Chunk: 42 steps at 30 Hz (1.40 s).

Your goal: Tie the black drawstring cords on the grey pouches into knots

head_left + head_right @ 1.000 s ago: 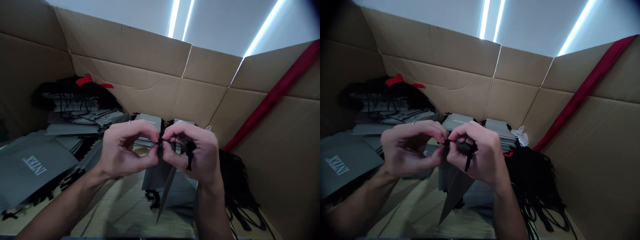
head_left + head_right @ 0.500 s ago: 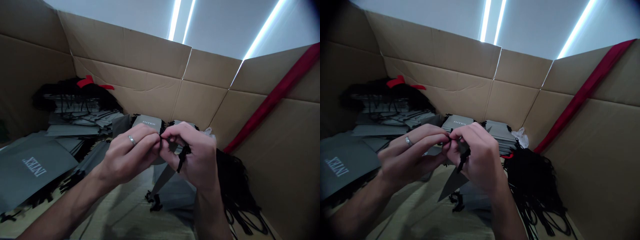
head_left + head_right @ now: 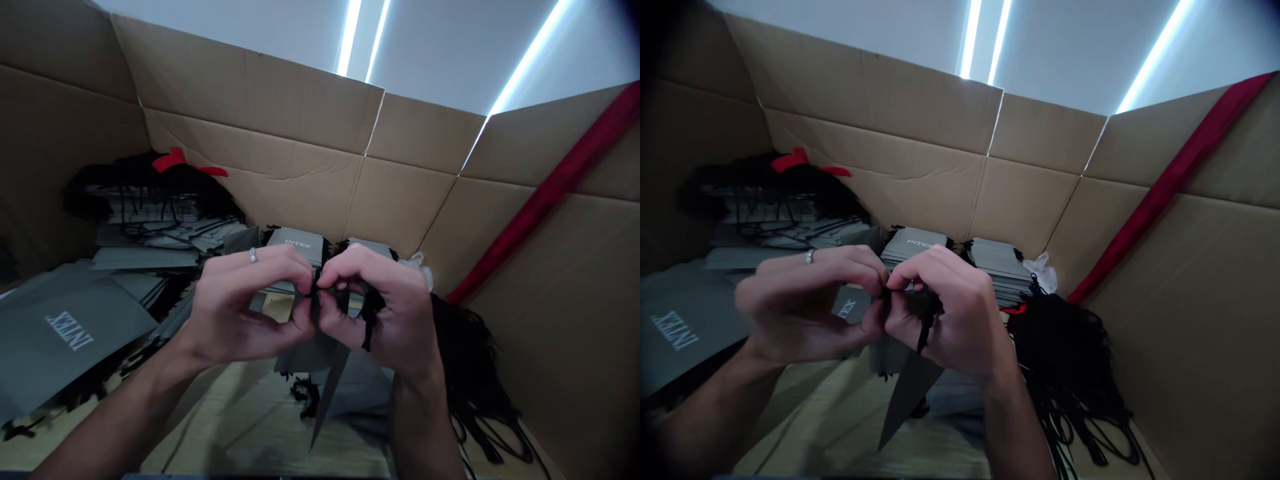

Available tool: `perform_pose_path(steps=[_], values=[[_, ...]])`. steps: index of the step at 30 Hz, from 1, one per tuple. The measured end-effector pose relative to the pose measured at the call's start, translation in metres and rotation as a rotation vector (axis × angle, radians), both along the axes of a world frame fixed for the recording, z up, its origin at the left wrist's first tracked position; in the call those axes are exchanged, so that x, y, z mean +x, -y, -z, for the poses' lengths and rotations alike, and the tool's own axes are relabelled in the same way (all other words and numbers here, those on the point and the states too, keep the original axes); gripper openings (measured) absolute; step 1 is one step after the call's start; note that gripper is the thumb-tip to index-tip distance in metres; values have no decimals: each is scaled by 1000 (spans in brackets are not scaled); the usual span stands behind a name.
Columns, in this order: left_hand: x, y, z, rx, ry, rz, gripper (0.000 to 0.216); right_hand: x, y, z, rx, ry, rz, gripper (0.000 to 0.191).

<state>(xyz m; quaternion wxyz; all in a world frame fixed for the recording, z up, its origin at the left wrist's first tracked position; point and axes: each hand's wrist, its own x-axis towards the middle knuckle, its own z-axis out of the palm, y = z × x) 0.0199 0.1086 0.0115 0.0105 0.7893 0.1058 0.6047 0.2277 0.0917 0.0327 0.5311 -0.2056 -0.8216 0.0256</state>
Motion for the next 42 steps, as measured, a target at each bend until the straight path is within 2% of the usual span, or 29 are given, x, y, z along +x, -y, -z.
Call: perform_pose_path(steps=[9, 13, 16, 20, 24, 28, 32, 35, 42], values=[[0, -13, -4, -199, 36, 258, 24, -3, -2, 5, -41, -60, 22, 21], [7, -12, -2, -368, 106, 264, 22, 0, -2, 5, 44, -131, 140, 23], [13, -6, -1, -449, 50, 236, 26, 0, -4, 4, 154, -165, 194, 25], [15, -2, 1, -319, 71, 52, 11, -1, -7, 4, 211, -137, 145, 25], [9, -2, 1, -121, 42, -162, 8, 2, -3, 4, 92, -144, 138, 26], [3, -2, 2, 1, -75, -267, 11, 9, 4, 0, 39, -112, 131, 27], [1, -1, -1, 38, -205, -271, 12, 11, 4, -3, 104, -13, 90, 32], [-1, 1, -3, 16, -304, -264, 16, 11, 1, -4, 113, 35, 105, 27], [-9, 2, -6, -34, -370, -216, 15, 10, 2, -1, 78, 57, 86, 27]])
